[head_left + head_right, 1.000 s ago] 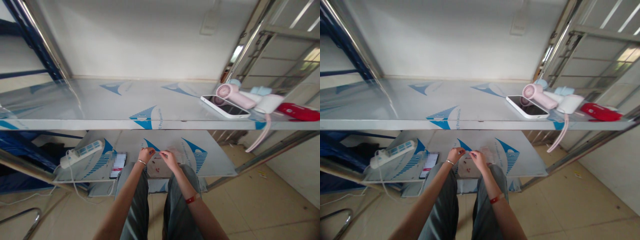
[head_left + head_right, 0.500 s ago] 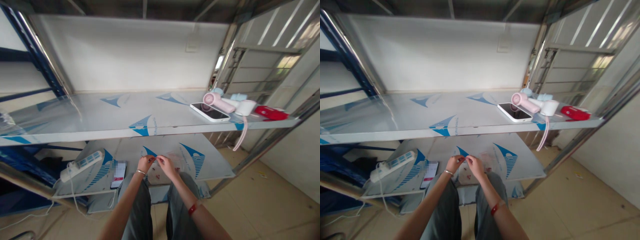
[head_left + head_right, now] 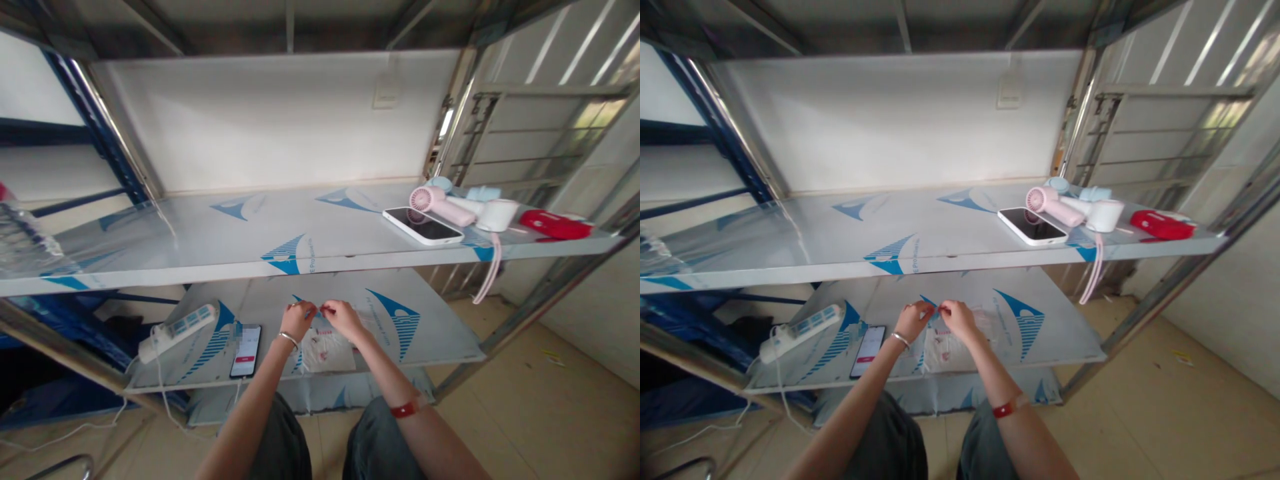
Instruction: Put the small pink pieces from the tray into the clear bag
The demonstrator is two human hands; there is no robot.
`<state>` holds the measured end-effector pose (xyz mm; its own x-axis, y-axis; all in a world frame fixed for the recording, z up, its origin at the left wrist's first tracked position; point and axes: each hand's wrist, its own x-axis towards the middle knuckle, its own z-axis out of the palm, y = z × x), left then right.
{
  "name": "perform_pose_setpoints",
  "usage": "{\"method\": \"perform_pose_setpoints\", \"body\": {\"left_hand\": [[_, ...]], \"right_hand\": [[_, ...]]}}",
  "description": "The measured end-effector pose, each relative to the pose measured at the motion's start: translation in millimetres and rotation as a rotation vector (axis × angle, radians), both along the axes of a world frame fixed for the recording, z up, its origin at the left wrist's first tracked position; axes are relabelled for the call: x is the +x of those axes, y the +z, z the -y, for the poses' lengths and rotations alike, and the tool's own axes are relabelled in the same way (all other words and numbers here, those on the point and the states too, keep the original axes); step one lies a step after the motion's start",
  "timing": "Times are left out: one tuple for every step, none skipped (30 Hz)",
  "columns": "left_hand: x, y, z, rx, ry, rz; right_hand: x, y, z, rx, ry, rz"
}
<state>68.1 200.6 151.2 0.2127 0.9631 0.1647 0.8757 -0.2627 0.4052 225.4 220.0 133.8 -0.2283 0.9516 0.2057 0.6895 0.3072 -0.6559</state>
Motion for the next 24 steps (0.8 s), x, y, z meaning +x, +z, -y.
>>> {"method": "perform_pose_setpoints", "body": {"left_hand": [[-0.7, -1.6, 0.6, -0.016, -0.016, -0.012], [-1.4, -3.3, 0.5, -0.028, -0.026, -0.031], [-1.8, -4.9, -0.2, -0.026, -0.032, -0.053], [-1.8, -6.3, -1.4, -0.007, -0.035, -0.065], [-1.2, -7.3, -2.7, 0.01, -0.04, -0.074], [0.0, -8.1, -3.8, 0.023, -0.046, -0.079], [1.8, -8.7, -4.3, 0.031, -0.05, -0.081], [4.1, -9.2, -4.3, 0.031, -0.056, -0.079], [6.6, -9.6, -3.8, 0.026, -0.061, -0.071], [9.0, -10.0, -2.9, 0.019, -0.065, -0.055], [11.0, -10.4, -1.8, 0.011, -0.066, -0.034], [12.5, -10.8, -0.7, 0.004, -0.064, -0.011], [13.3, -11.1, 0.4, 0.001, -0.06, 0.01], [13.2, -11.2, 1.3, -0.001, -0.053, 0.029], [12.4, -11.2, 1.9, -0.003, -0.047, 0.047], [11.0, -11.1, 2.3, -0.006, -0.041, 0.068], [9.3, -10.8, 2.4, -0.01, -0.035, 0.095], [7.5, -10.2, 2.2, -0.013, -0.029, 0.129], [5.8, -9.2, 1.7, -0.013, -0.025, 0.171], [4.5, -7.7, 1.2, -0.007, -0.026, 0.218], [3.7, -5.6, 0.7, 0.006, -0.032, 0.269], [3.2, -2.8, 0.3, 0.024, -0.041, 0.323], [3.2, 0.5, 0.3, 0.046, -0.051, 0.378], [3.3, 4.4, 0.6, 0.07, -0.056, 0.434]], "right_hand": [[3.4, -5.3, -0.4, -0.005, 0.023, -0.058], [6.7, -9.9, -1.3, -0.006, 0.043, -0.104], [9.9, -13.3, -2.7, -0.004, 0.059, -0.139], [12.8, -15.6, -4.0, -0.001, 0.074, -0.165], [15.4, -16.9, -5.1, 0.004, 0.085, -0.184], [17.6, -17.2, -5.7, 0.01, 0.092, -0.197], [19.5, -17.0, -5.6, 0.015, 0.096, -0.206], [21.1, -16.6, -5.0, 0.016, 0.091, -0.209], [22.4, -16.0, -4.1, 0.013, 0.08, -0.206], [23.7, -15.6, -2.9, 0.004, 0.068, -0.194], [24.9, -15.2, -1.8, -0.01, 0.057, -0.176], [26.1, -14.9, -0.7, -0.024, 0.051, -0.156], [27.3, -14.4, 0.3, -0.033, 0.048, -0.138], [28.5, -13.7, 1.2, -0.038, 0.052, -0.123], [29.8, -12.8, 1.9, -0.038, 0.06, -0.114], [31.0, -11.5, 2.4, -0.035, 0.068, -0.11], [32.1, -10.1, 2.6, -0.033, 0.076, -0.11], [33.0, -8.6, 2.6, -0.032, 0.084, -0.113], [33.5, -7.1, 2.3, -0.034, 0.092, -0.12], [33.6, -5.8, 1.8, -0.037, 0.099, -0.136], [33.2, -4.5, 1.0, -0.04, 0.099, -0.164], [32.4, -3.4, 0.2, -0.045, 0.094, -0.203], [31.2, -2.1, -0.6, -0.049, 0.086, -0.253], [29.7, -0.5, -1.2, -0.049, 0.076, -0.309]]}}
